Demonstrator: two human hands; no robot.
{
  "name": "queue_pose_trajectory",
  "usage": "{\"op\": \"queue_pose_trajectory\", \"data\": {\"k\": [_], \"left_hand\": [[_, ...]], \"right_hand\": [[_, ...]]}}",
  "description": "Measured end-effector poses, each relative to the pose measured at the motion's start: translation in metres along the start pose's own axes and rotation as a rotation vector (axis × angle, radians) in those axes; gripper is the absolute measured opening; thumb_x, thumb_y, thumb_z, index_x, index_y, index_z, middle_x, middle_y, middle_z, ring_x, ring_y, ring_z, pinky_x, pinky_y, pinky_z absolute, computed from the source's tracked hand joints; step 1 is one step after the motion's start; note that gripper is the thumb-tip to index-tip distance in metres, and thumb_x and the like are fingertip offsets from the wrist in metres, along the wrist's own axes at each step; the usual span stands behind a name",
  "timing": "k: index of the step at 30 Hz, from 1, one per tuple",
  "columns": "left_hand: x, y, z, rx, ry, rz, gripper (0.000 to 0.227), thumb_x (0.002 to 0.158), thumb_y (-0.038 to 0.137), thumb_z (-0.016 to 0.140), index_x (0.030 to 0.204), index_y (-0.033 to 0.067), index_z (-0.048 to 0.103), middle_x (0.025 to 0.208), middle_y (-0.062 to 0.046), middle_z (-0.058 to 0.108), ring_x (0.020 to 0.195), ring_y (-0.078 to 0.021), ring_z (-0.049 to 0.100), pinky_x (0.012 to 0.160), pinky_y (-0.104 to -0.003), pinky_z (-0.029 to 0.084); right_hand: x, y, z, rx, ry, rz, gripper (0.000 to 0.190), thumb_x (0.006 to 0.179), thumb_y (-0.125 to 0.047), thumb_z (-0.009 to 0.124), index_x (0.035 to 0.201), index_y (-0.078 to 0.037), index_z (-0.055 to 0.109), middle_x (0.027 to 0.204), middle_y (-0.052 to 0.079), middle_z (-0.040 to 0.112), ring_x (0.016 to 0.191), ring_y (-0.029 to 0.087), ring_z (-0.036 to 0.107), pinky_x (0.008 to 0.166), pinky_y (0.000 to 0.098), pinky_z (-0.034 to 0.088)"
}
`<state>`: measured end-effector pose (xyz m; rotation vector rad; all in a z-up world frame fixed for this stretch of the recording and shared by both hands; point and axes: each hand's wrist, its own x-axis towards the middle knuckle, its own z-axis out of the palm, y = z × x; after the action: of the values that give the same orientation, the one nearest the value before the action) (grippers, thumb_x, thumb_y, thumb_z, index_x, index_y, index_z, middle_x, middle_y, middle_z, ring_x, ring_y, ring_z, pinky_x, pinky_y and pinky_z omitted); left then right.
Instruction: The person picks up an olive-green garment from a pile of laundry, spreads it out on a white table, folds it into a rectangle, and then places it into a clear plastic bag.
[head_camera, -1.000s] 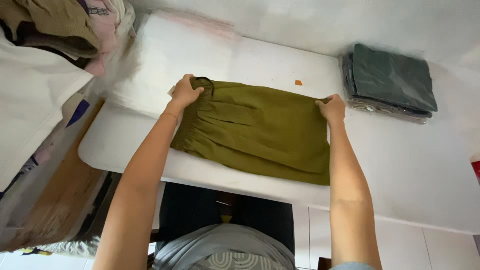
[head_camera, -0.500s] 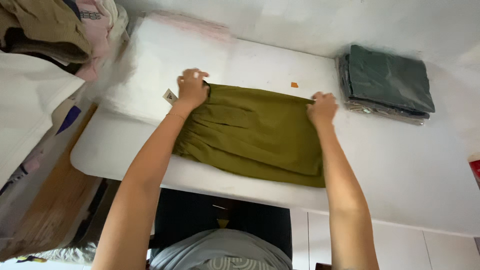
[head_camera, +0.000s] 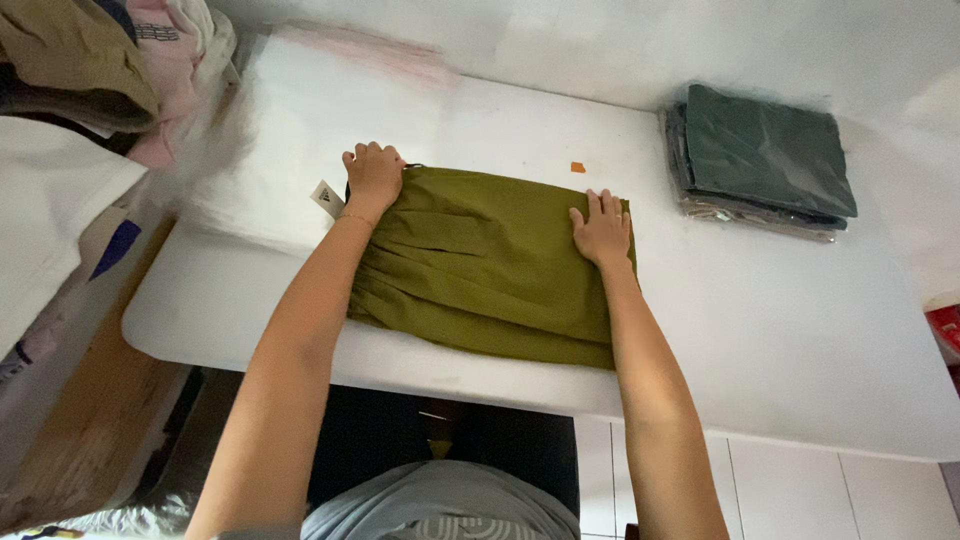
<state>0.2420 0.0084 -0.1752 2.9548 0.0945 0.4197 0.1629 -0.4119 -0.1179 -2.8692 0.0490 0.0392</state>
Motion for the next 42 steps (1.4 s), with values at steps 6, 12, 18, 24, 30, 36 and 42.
{"op": "queue_pose_trajectory", "data": {"k": [6, 12, 18, 24, 30, 36, 42], "left_hand": [[-0.019, 0.010, -0.038, -0.066, -0.218, 0.128, 0.040, 0.107, 0.048, 0.055, 0.127, 0.0137, 0.063, 0.127, -0.015, 0.060, 0.132, -0.0348, 0.049, 0.109, -0.056, 0.031], [-0.044, 0.012, -0.044, -0.159, -0.079, 0.114, 0.039, 0.102, 0.037, 0.067, 0.131, 0.0138, 0.057, 0.128, -0.014, 0.052, 0.134, -0.0367, 0.043, 0.109, -0.057, 0.033], [-0.124, 0.076, -0.052, -0.279, 0.154, 0.633, 0.024, 0.097, 0.044, 0.069, 0.105, 0.0215, 0.070, 0.104, -0.002, 0.068, 0.115, -0.0267, 0.063, 0.099, -0.052, 0.046], [-0.152, 0.077, -0.059, -0.225, -0.172, 0.606, 0.047, 0.111, 0.049, 0.044, 0.140, 0.0143, 0.055, 0.139, -0.013, 0.052, 0.140, -0.0332, 0.046, 0.112, -0.057, 0.037], [-0.190, 0.057, -0.090, -0.276, -0.138, 0.802, 0.036, 0.107, 0.046, 0.053, 0.126, 0.0174, 0.063, 0.130, -0.010, 0.059, 0.134, -0.0309, 0.053, 0.107, -0.052, 0.044], [-0.198, -0.011, -0.115, -0.181, -0.057, 0.454, 0.030, 0.103, 0.040, 0.064, 0.123, 0.0184, 0.070, 0.122, -0.013, 0.065, 0.122, -0.0317, 0.063, 0.097, -0.047, 0.053], [-0.166, -0.032, -0.119, -0.215, -0.356, 0.013, 0.049, 0.100, 0.045, 0.065, 0.133, 0.0085, 0.064, 0.121, -0.023, 0.059, 0.113, -0.0392, 0.067, 0.078, -0.045, 0.061]], "right_hand": [[0.007, 0.006, 0.009, -0.043, 0.075, 0.064, 0.062, 0.112, -0.053, 0.030, 0.161, -0.015, 0.037, 0.168, 0.017, 0.030, 0.157, 0.035, 0.022, 0.127, 0.0553, 0.016], [0.053, 0.058, 0.021, 0.142, 0.160, 0.211, 0.053, 0.107, -0.035, 0.053, 0.154, -0.010, 0.048, 0.151, 0.019, 0.042, 0.143, 0.043, 0.034, 0.117, 0.0585, 0.025], [0.091, 0.096, 0.032, -0.023, 0.264, 0.003, 0.008, 0.093, -0.029, 0.071, 0.097, -0.022, 0.072, 0.105, 0.006, 0.060, 0.106, 0.035, 0.060, 0.088, 0.0508, 0.043], [0.057, 0.085, 0.030, -0.105, 0.507, 0.065, 0.018, 0.094, -0.015, 0.074, 0.103, -0.007, 0.061, 0.110, 0.020, 0.058, 0.108, 0.041, 0.059, 0.093, 0.0538, 0.037], [-0.076, 0.021, -0.025, -0.088, 0.049, -0.370, 0.025, 0.101, -0.022, 0.062, 0.122, -0.011, 0.070, 0.122, 0.018, 0.063, 0.124, 0.040, 0.060, 0.103, 0.0510, 0.047], [-0.103, 0.101, -0.023, -0.169, 0.163, -0.100, 0.024, 0.102, -0.024, 0.066, 0.117, -0.009, 0.076, 0.107, 0.016, 0.072, 0.111, 0.038, 0.068, 0.094, 0.0507, 0.055], [-0.137, 0.072, -0.089, -0.099, -0.308, 0.119, 0.058, 0.087, -0.057, 0.070, 0.113, -0.006, 0.081, 0.116, 0.023, 0.077, 0.111, 0.043, 0.071, 0.100, 0.0488, 0.055]]}}
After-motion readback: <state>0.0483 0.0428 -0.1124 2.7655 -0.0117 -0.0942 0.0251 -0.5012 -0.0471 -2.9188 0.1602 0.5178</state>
